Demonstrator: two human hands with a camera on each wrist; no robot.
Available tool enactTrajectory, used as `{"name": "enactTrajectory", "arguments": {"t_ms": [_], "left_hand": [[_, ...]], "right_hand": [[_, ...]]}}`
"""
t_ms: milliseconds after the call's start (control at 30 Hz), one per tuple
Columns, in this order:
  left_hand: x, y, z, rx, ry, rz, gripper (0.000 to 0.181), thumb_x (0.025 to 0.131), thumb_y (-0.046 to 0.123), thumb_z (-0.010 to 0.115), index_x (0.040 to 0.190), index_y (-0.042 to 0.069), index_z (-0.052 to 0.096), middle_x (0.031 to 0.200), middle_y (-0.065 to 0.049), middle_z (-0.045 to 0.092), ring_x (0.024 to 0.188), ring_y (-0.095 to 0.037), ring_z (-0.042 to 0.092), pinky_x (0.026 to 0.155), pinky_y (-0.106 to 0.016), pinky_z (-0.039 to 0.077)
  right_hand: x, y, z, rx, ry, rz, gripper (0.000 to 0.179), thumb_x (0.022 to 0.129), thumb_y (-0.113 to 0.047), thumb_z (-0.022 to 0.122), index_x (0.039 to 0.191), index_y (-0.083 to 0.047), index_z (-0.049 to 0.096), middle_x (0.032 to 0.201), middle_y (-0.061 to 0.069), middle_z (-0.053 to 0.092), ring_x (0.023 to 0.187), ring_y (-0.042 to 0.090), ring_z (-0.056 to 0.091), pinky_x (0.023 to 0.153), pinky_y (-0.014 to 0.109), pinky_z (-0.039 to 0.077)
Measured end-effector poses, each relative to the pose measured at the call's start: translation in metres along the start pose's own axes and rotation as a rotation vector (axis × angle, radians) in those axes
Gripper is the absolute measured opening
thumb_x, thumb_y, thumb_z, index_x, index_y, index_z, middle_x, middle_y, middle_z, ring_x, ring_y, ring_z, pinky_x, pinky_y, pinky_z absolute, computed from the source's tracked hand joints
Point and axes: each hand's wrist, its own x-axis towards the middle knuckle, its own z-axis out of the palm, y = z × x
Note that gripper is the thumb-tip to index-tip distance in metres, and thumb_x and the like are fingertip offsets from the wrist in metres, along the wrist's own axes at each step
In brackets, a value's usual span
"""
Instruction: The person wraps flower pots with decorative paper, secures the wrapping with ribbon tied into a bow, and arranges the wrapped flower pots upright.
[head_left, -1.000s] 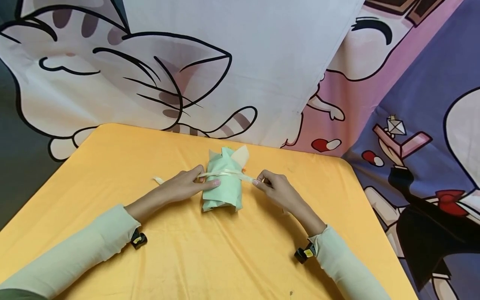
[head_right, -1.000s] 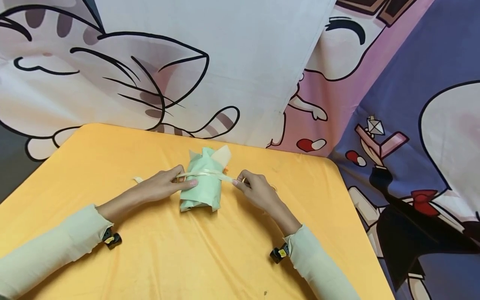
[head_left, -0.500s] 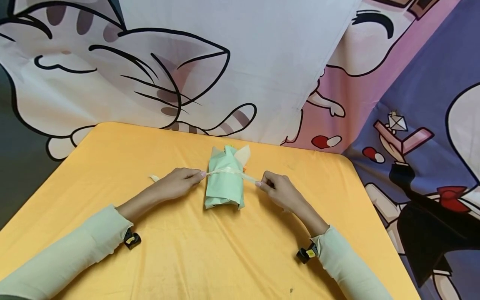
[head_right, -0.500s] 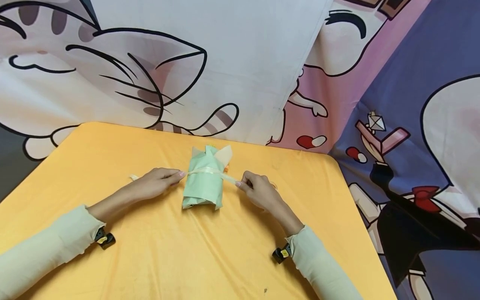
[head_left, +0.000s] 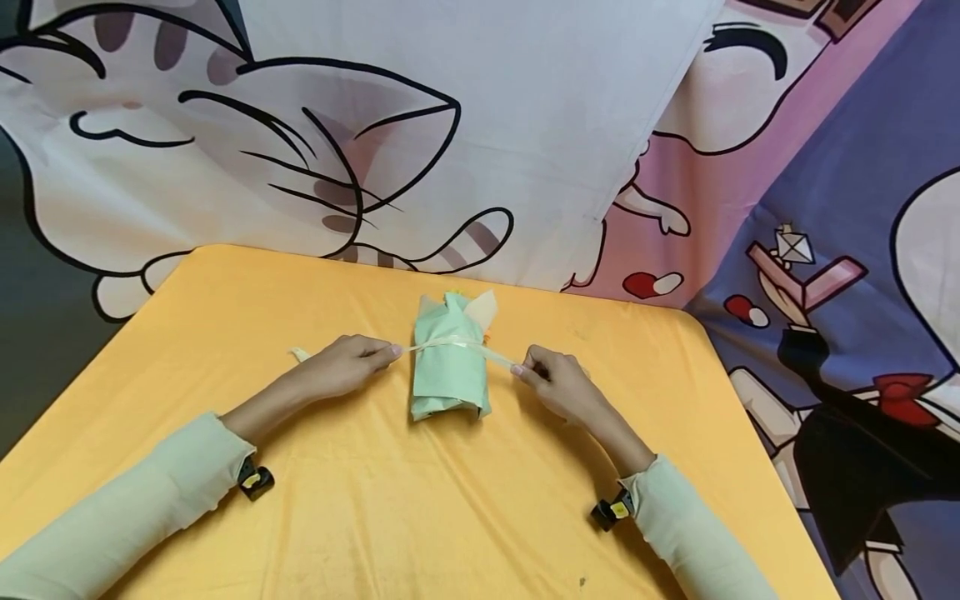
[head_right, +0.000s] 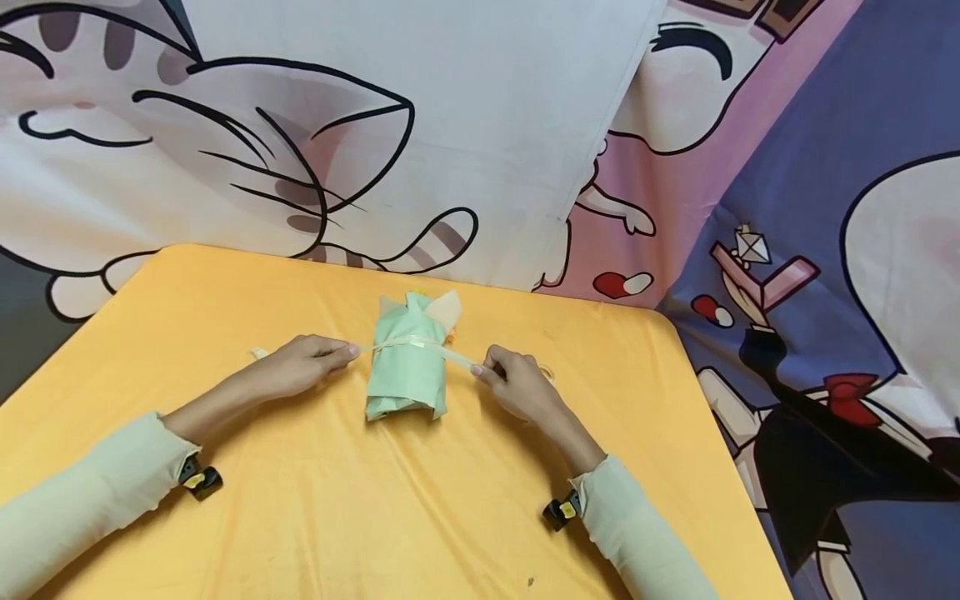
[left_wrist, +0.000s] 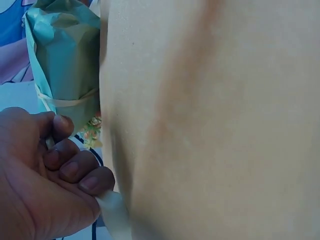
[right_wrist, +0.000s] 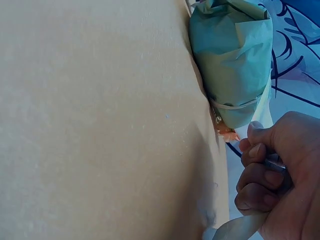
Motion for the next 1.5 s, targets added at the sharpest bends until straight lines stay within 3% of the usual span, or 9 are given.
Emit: {"name": "enactTrajectory", "arguments": {"t_ms": [100, 200, 400, 767, 933, 1067, 1167, 1300, 1500], "left_hand": [[0.004, -0.001, -0.001, 0.023, 0.008, 0.003, 0.055, 0.121, 0.055, 0.047, 0.096, 0.011, 0.068, 0.089, -0.006, 0.063, 0.084, -0.021, 0.056, 0.084, -0.039, 0.048], [0.008, -0.002, -0.003, 0.029, 0.022, 0.006, 0.056, 0.120, 0.055, 0.049, 0.086, 0.012, 0.061, 0.075, -0.001, 0.049, 0.069, -0.019, 0.044, 0.071, -0.034, 0.040], [0.010, -0.006, -0.007, 0.056, 0.052, 0.013, 0.056, 0.117, 0.061, 0.052, 0.080, 0.019, 0.054, 0.073, 0.002, 0.048, 0.068, -0.018, 0.046, 0.067, -0.032, 0.040], [0.009, -0.014, -0.007, 0.012, 0.105, 0.023, 0.058, 0.115, 0.062, 0.057, 0.077, 0.019, 0.049, 0.070, 0.005, 0.042, 0.066, -0.016, 0.042, 0.067, -0.030, 0.038], [0.013, -0.012, -0.004, 0.001, 0.079, 0.036, 0.059, 0.114, 0.065, 0.057, 0.078, 0.019, 0.048, 0.070, 0.006, 0.041, 0.066, -0.015, 0.040, 0.066, -0.029, 0.036], [0.015, -0.011, -0.003, -0.004, 0.069, 0.041, 0.059, 0.114, 0.064, 0.058, 0.078, 0.019, 0.047, 0.069, 0.006, 0.040, 0.063, -0.014, 0.038, 0.065, -0.029, 0.036], [0.016, -0.011, -0.004, -0.015, 0.061, 0.049, 0.057, 0.115, 0.062, 0.058, 0.081, 0.016, 0.050, 0.070, 0.005, 0.041, 0.063, -0.015, 0.038, 0.064, -0.029, 0.036], [0.016, -0.010, -0.004, -0.022, 0.039, 0.043, 0.050, 0.114, 0.060, 0.060, 0.094, 0.014, 0.062, 0.073, 0.004, 0.048, 0.067, -0.015, 0.045, 0.065, -0.029, 0.039], [0.016, -0.006, -0.006, -0.062, 0.013, 0.020, 0.045, 0.114, 0.059, 0.062, 0.113, 0.014, 0.068, 0.079, -0.004, 0.062, 0.069, -0.018, 0.053, 0.066, -0.030, 0.046]], "right_hand": [[0.000, 0.004, -0.005, 0.022, -0.030, 0.009, 0.035, 0.115, -0.043, 0.067, 0.096, -0.014, 0.072, 0.069, -0.006, 0.045, 0.061, 0.010, 0.040, 0.056, 0.025, 0.033], [0.001, 0.012, -0.015, 0.039, -0.065, 0.007, 0.044, 0.114, -0.048, 0.067, 0.093, -0.011, 0.075, 0.068, -0.006, 0.042, 0.061, 0.010, 0.039, 0.060, 0.026, 0.036], [-0.001, 0.038, -0.051, -0.001, -0.116, -0.001, 0.052, 0.116, -0.049, 0.064, 0.088, -0.006, 0.073, 0.072, -0.004, 0.050, 0.066, 0.011, 0.042, 0.065, 0.028, 0.039], [-0.009, 0.083, -0.117, -0.184, -0.012, 0.115, 0.062, 0.116, -0.059, 0.058, 0.073, -0.013, 0.057, 0.063, -0.002, 0.048, 0.061, 0.018, 0.044, 0.070, 0.035, 0.044], [-0.008, 0.093, -0.127, -0.266, -0.040, 0.162, 0.064, 0.116, -0.064, 0.052, 0.075, -0.015, 0.054, 0.065, -0.003, 0.041, 0.061, 0.018, 0.038, 0.064, 0.035, 0.036], [-0.008, 0.101, -0.126, -0.380, -0.076, 0.198, 0.062, 0.119, -0.059, 0.049, 0.076, -0.014, 0.053, 0.067, 0.000, 0.045, 0.063, 0.021, 0.045, 0.065, 0.037, 0.036], [-0.003, 0.093, -0.120, -0.511, -0.061, 0.160, 0.051, 0.119, -0.047, 0.054, 0.087, -0.009, 0.063, 0.077, 0.008, 0.060, 0.074, 0.029, 0.059, 0.071, 0.045, 0.048], [0.008, 0.056, -0.096, -0.611, 0.025, 0.010, 0.028, 0.114, -0.028, 0.065, 0.118, -0.001, 0.073, 0.111, 0.022, 0.075, 0.105, 0.048, 0.070, 0.096, 0.064, 0.056], [0.021, -0.023, -0.048, -0.315, 0.059, -0.225, 0.039, 0.116, -0.034, 0.066, 0.144, -0.006, 0.072, 0.149, 0.021, 0.068, 0.141, 0.046, 0.063, 0.118, 0.065, 0.053]]}}
